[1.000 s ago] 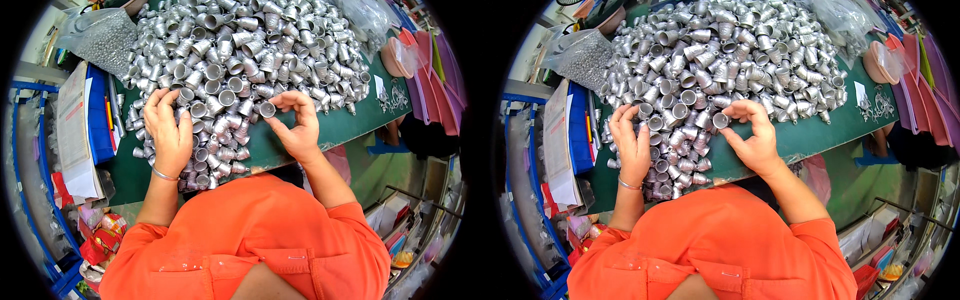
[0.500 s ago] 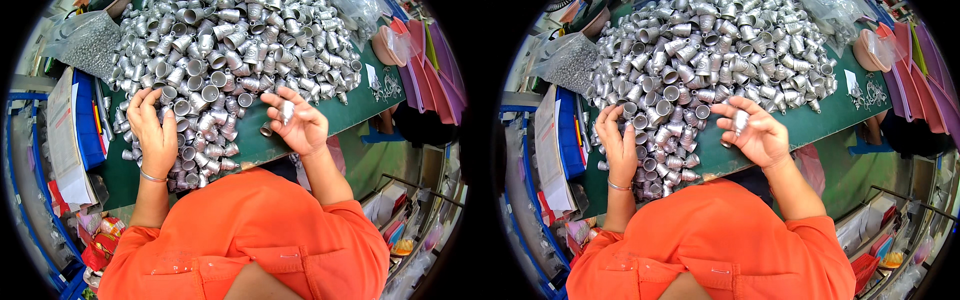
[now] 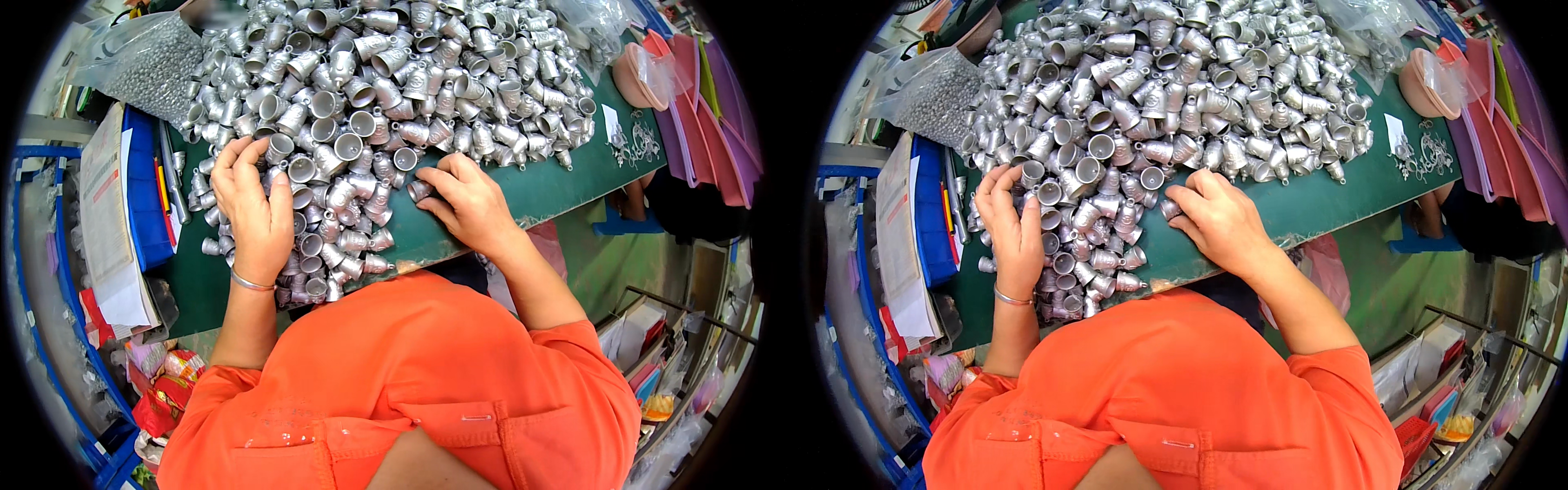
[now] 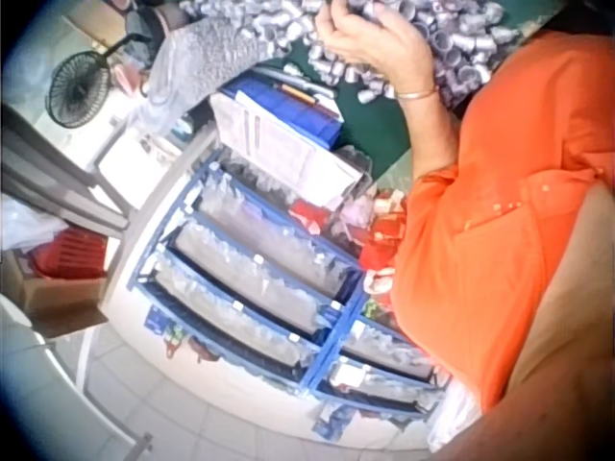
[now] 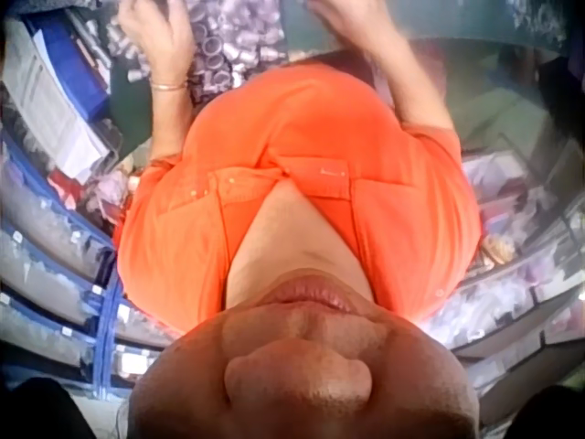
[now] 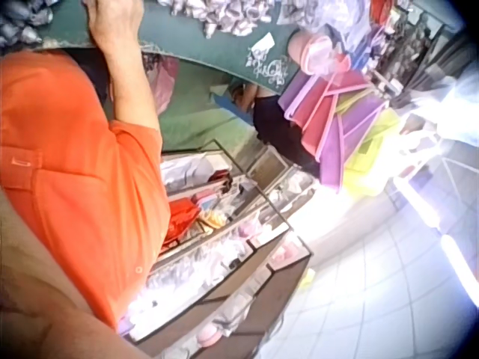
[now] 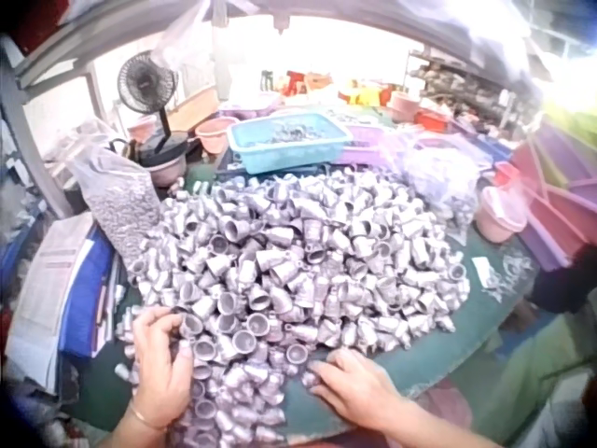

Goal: The person sorts a large pile of small, silver-colored metal bells on a green table. They pick up individual bells, inspect them, and place them into a container or separate pile.

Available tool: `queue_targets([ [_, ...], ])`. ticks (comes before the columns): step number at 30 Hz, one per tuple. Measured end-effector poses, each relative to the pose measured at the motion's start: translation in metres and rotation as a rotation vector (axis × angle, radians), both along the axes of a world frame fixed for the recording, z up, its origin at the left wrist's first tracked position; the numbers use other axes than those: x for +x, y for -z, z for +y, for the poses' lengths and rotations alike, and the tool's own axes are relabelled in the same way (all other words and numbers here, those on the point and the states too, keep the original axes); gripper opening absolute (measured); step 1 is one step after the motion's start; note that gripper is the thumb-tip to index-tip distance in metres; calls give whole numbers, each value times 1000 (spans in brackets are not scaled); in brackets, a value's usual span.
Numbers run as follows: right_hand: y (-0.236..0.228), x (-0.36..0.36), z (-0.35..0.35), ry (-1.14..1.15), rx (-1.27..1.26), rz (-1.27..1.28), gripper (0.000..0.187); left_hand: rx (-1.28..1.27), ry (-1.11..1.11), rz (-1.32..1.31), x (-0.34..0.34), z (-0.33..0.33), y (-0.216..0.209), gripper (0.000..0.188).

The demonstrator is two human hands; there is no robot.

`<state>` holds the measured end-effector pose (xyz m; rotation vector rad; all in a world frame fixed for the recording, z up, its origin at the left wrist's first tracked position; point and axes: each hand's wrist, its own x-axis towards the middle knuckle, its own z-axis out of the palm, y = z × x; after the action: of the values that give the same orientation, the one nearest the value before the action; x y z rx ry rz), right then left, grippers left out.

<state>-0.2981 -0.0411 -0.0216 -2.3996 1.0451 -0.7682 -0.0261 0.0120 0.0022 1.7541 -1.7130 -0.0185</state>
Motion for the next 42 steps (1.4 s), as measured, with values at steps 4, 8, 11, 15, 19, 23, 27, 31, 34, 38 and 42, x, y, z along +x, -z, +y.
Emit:
queue_targets([
  [4,5,-1,4,-45,240,-172,28,4,-4,-3,0,1,0,38],
  [8,0,-10,6,-149,545,-537,29,2,-4,2,-1,0,0,38],
  [11,-1,-10,7,-192,546,-571,29,-6,-7,1,0,0,1,38],
  [15,-4,-8,10,-160,443,-537,27,-4,-2,10,0,0,1,38],
  [19,-15,-9,12,-53,415,-466,25,-10,-2,9,0,-1,1,37],
  [23,-10,-13,8,10,444,-624,26,-28,6,-2,2,-1,1,41],
  [27,-51,-35,-36,203,-112,-484,30,-18,-11,9,0,0,0,40],
  [31,-108,-67,-126,460,-574,-412,27,11,-54,41,-1,3,0,41],
  [34,-137,-98,-202,623,-730,-330,28,15,-66,53,-2,3,0,41],
  [38,-134,-164,-258,774,-573,-211,25,11,-23,55,-4,-2,1,42],
  [42,-110,-146,-214,573,-175,-497,38,-4,-47,37,-1,1,1,41],
])
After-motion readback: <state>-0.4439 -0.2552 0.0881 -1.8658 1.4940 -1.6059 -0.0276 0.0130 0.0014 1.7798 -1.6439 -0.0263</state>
